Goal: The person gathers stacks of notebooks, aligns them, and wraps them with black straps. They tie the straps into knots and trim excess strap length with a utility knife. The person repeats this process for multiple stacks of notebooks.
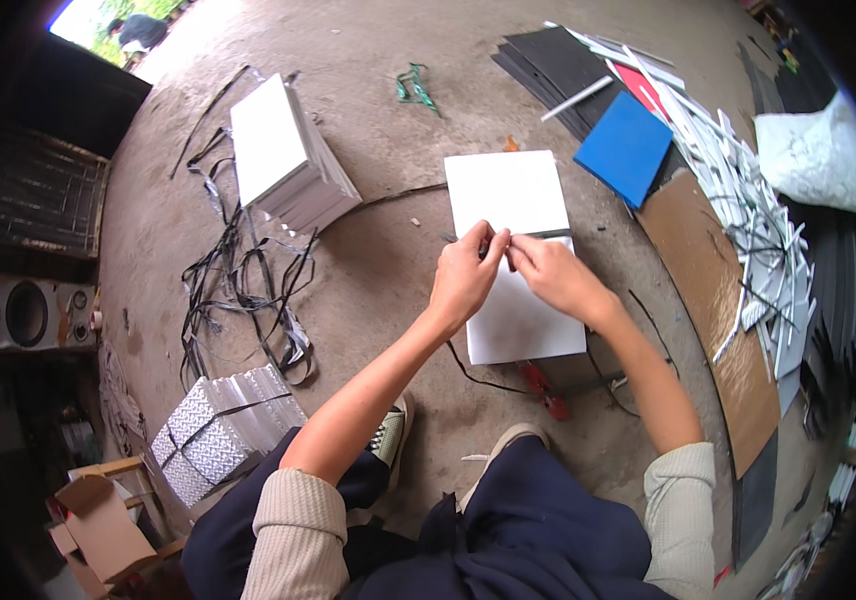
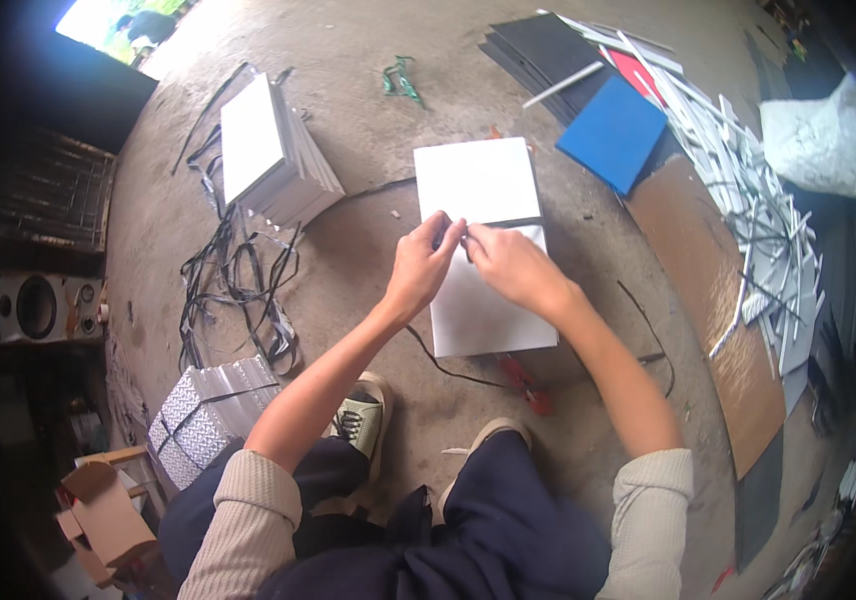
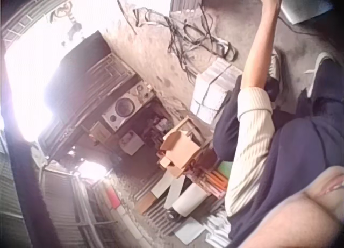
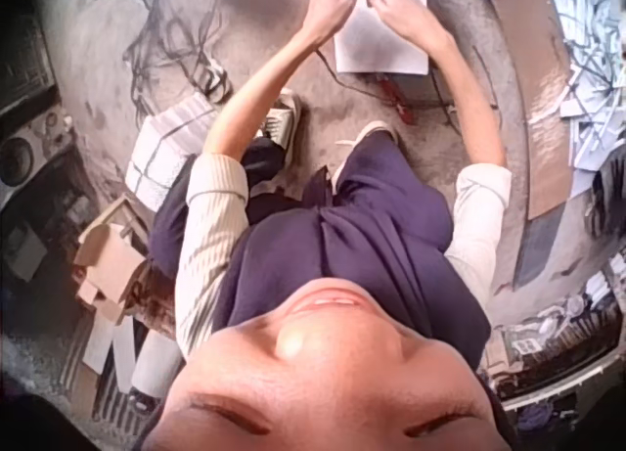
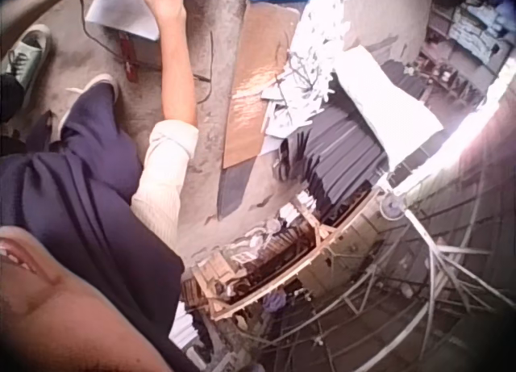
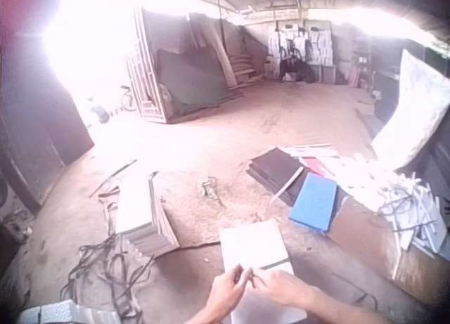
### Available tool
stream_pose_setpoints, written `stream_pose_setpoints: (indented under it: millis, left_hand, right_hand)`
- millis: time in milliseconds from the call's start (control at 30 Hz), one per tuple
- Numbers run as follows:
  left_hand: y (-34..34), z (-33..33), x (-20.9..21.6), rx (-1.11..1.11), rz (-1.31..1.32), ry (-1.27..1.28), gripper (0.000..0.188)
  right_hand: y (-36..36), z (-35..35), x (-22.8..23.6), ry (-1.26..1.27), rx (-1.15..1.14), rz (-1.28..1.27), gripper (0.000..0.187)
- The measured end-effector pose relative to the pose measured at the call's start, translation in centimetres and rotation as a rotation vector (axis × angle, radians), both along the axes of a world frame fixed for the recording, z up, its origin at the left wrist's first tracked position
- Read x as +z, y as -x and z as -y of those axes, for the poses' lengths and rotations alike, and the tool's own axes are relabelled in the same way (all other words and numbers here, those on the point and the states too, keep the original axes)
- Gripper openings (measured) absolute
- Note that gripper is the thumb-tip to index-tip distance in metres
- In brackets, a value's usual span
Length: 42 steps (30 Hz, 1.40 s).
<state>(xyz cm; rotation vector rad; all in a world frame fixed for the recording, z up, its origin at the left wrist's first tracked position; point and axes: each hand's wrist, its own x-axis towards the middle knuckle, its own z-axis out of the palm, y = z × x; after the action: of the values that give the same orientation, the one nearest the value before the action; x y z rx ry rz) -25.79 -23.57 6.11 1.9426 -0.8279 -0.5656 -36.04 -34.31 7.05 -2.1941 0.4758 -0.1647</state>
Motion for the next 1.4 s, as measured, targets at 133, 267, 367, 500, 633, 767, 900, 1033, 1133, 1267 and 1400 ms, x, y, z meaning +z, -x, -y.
stream_pose_setpoints:
  millis: [133,267,367,500,633,767,900,1033,1133,1267,1400]
  left_hand:
    - [-1.9,-0.9,0.0,-0.029,0.076,0.024,0.031]
    - [-2.3,-2.7,-1.8,0.01,0.185,-0.003,0.027]
    - [-0.5,-3.5,-2.6,0.09,0.153,-0.052,0.023]
    - [2.7,-4.3,-3.3,0.182,0.273,0.009,0.021]
    - [3.7,-3.4,-1.4,0.132,0.227,-0.175,0.013]
    - [3.3,-3.9,-1.1,0.081,0.197,-0.266,0.017]
    - [1.4,-3.8,-1.5,0.041,-0.254,-0.165,0.019]
    - [0.1,-3.8,-2.6,0.064,-0.87,0.075,0.012]
    - [0.9,-3.3,-2.4,0.121,-1.104,0.065,0.009]
    - [0.4,-3.6,-2.6,0.155,-1.132,0.02,0.014]
    - [0.6,-2.1,-3.0,0.124,-0.961,0.103,0.024]
  right_hand:
    - [0.9,0.5,0.5,-0.005,-0.121,0.045,0.02]
    - [2.6,0.7,-0.9,0.071,-0.204,-0.141,0.017]
    - [1.3,1.5,-2.6,0.349,-0.086,0.139,0.015]
    - [-0.8,1.9,-3.4,0.3,-0.044,0.187,0.014]
    - [-0.3,3.3,-3.2,0.12,-0.095,0.092,0.014]
    - [0.7,3.9,-3.1,0.138,-0.016,0.093,0.012]
    - [-0.1,3.5,-2.9,0.048,-0.028,0.092,0.018]
    - [-0.7,3.6,-3.2,0.051,0.054,0.048,0.019]
    - [-0.9,3.9,-3.5,0.051,0.086,-0.072,0.016]
    - [-0.6,3.6,-1.9,0.063,0.175,-0.167,0.023]
    - [0.2,3.6,-2.5,-0.046,0.047,-0.028,0.024]
